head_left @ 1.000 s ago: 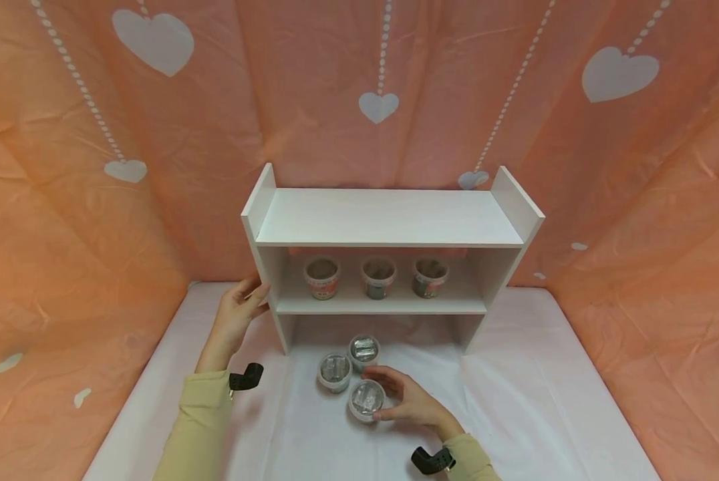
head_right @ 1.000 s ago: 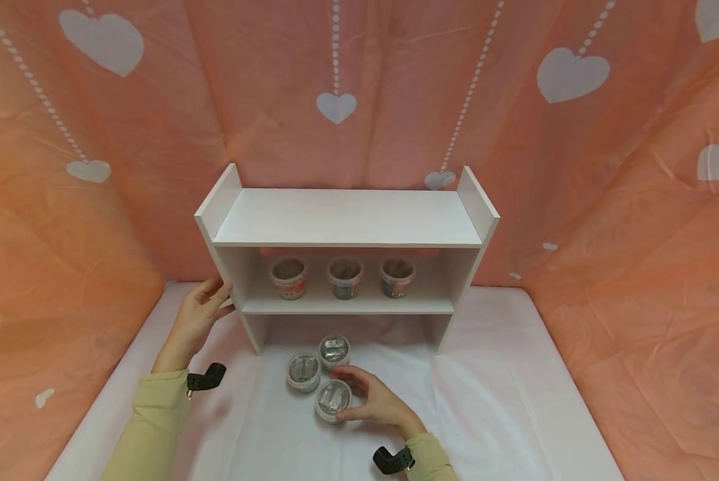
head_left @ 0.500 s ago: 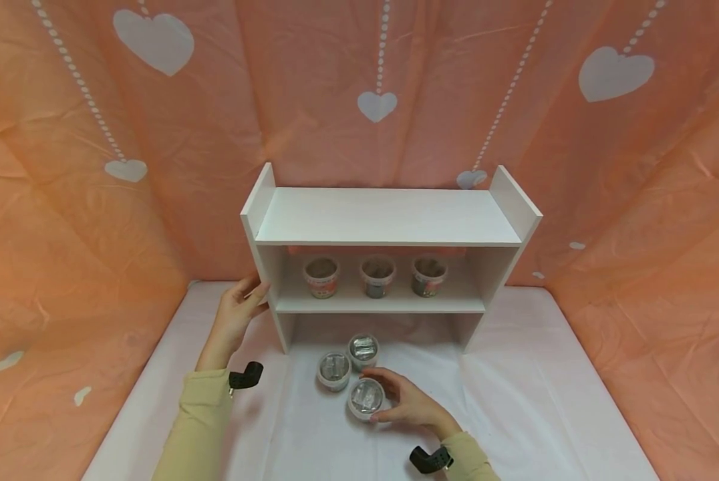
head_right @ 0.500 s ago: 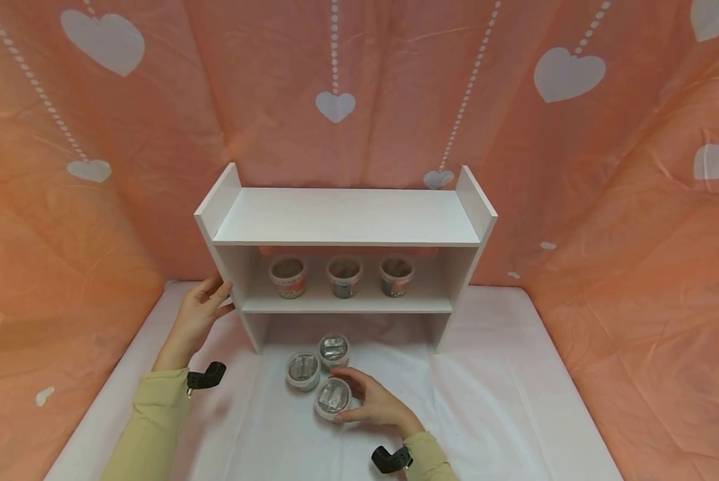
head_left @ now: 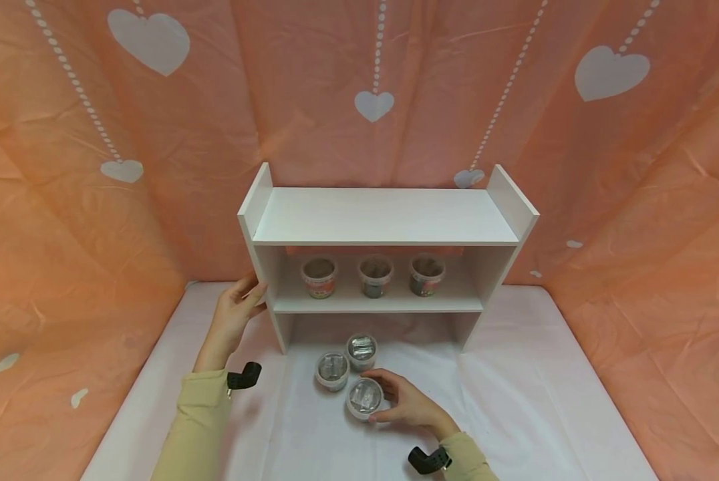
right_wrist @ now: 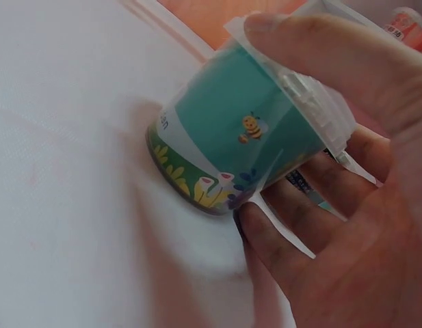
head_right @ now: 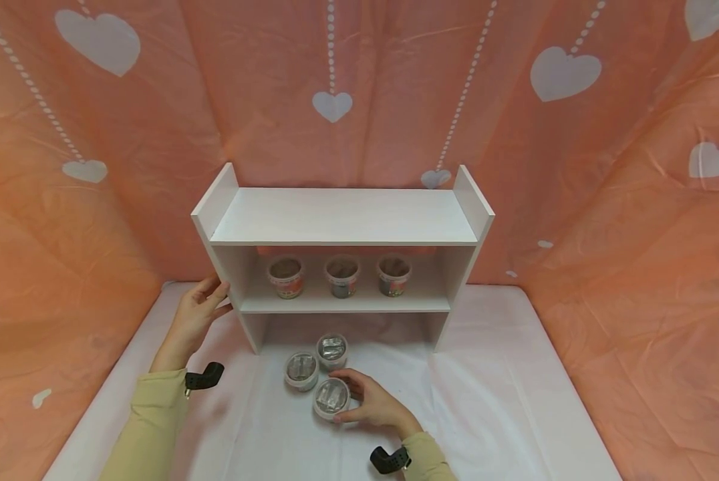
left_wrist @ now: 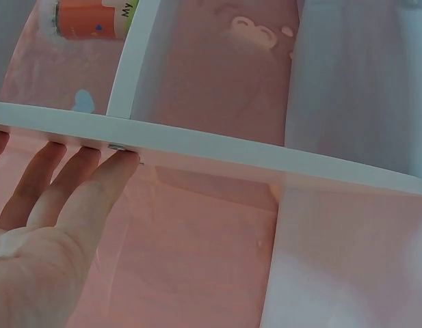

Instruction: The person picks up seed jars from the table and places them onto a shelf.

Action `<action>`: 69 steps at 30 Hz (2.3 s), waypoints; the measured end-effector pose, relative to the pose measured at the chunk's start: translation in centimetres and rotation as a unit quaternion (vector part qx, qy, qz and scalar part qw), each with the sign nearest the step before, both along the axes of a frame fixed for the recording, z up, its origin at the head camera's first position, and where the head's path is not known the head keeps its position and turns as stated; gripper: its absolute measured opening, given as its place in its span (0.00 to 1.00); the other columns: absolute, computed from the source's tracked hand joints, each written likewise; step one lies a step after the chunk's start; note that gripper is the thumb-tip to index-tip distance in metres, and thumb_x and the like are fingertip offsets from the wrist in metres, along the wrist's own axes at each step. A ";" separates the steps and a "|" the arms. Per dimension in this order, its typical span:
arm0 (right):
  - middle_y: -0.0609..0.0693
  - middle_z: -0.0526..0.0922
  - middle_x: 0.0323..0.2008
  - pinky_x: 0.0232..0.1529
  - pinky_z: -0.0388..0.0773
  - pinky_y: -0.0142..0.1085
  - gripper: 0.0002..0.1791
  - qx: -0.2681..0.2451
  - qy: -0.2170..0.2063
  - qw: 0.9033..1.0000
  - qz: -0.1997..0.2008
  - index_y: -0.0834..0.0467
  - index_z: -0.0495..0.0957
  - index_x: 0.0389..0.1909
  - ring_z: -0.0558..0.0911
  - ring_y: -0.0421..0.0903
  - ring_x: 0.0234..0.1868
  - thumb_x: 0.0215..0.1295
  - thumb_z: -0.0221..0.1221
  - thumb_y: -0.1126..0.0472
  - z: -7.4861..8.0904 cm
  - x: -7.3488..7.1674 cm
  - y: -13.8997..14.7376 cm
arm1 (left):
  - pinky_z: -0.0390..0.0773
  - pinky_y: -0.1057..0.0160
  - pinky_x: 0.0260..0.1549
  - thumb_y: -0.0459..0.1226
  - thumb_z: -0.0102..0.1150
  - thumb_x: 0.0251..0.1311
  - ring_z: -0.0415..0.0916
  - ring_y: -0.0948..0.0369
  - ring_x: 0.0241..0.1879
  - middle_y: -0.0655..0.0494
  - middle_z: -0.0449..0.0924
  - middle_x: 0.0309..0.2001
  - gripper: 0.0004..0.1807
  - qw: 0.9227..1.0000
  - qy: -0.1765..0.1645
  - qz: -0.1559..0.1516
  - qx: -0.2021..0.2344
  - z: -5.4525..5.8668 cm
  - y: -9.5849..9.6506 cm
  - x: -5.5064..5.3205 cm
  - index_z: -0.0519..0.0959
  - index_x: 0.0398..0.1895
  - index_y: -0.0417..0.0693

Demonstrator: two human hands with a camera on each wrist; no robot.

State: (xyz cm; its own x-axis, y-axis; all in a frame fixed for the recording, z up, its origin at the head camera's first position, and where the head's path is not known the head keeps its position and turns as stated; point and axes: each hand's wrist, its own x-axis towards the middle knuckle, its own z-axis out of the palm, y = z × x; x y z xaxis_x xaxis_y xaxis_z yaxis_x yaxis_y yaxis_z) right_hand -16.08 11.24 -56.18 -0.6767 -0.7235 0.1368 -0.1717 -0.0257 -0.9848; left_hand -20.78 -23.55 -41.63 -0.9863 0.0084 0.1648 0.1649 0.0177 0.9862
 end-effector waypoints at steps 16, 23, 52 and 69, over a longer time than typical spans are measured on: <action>0.60 0.70 0.61 0.59 0.67 0.33 0.40 0.014 0.014 1.000 -0.016 0.66 0.64 0.65 0.71 0.47 0.60 0.51 0.71 0.68 -0.2 0.0 0.1 | 0.75 0.62 0.50 0.39 0.51 0.70 0.61 0.45 0.64 0.39 0.58 0.69 0.31 1.000 0.004 -0.001 0.001 0.0 0.1 0.0 0.57 0.72 0.36; 0.57 0.72 0.61 0.60 0.66 0.33 0.40 0.024 0.031 0.999 -0.033 0.66 0.65 0.65 0.72 0.46 0.59 0.51 0.72 0.66 0.2 0.0 0.3 | 0.75 0.62 0.51 0.39 0.51 0.70 0.62 0.46 0.63 0.39 0.58 0.68 0.31 1.000 0.001 0.003 -0.002 0.0 0.1 -0.1 0.57 0.71 0.36; 0.57 0.74 0.57 0.56 0.72 0.40 0.36 0.026 0.110 0.991 -0.066 0.64 0.66 0.65 0.76 0.48 0.55 0.54 0.68 0.71 9.9 -0.5 2.1 | 0.69 0.48 0.55 0.39 0.51 0.70 0.60 0.45 0.64 0.39 0.57 0.69 0.31 1.000 -0.001 0.003 0.003 -0.1 0.1 -0.1 0.56 0.72 0.36; 0.55 0.75 0.56 0.53 0.75 0.39 0.38 0.010 0.142 0.989 -0.033 0.61 0.66 0.66 0.75 0.49 0.55 0.53 0.68 0.73 18.1 -2.1 1.5 | 0.70 0.51 0.55 0.43 0.51 0.70 0.58 0.45 0.66 0.41 0.55 0.71 0.34 1.000 0.001 0.002 -0.009 -0.2 0.0 0.0 0.55 0.72 0.37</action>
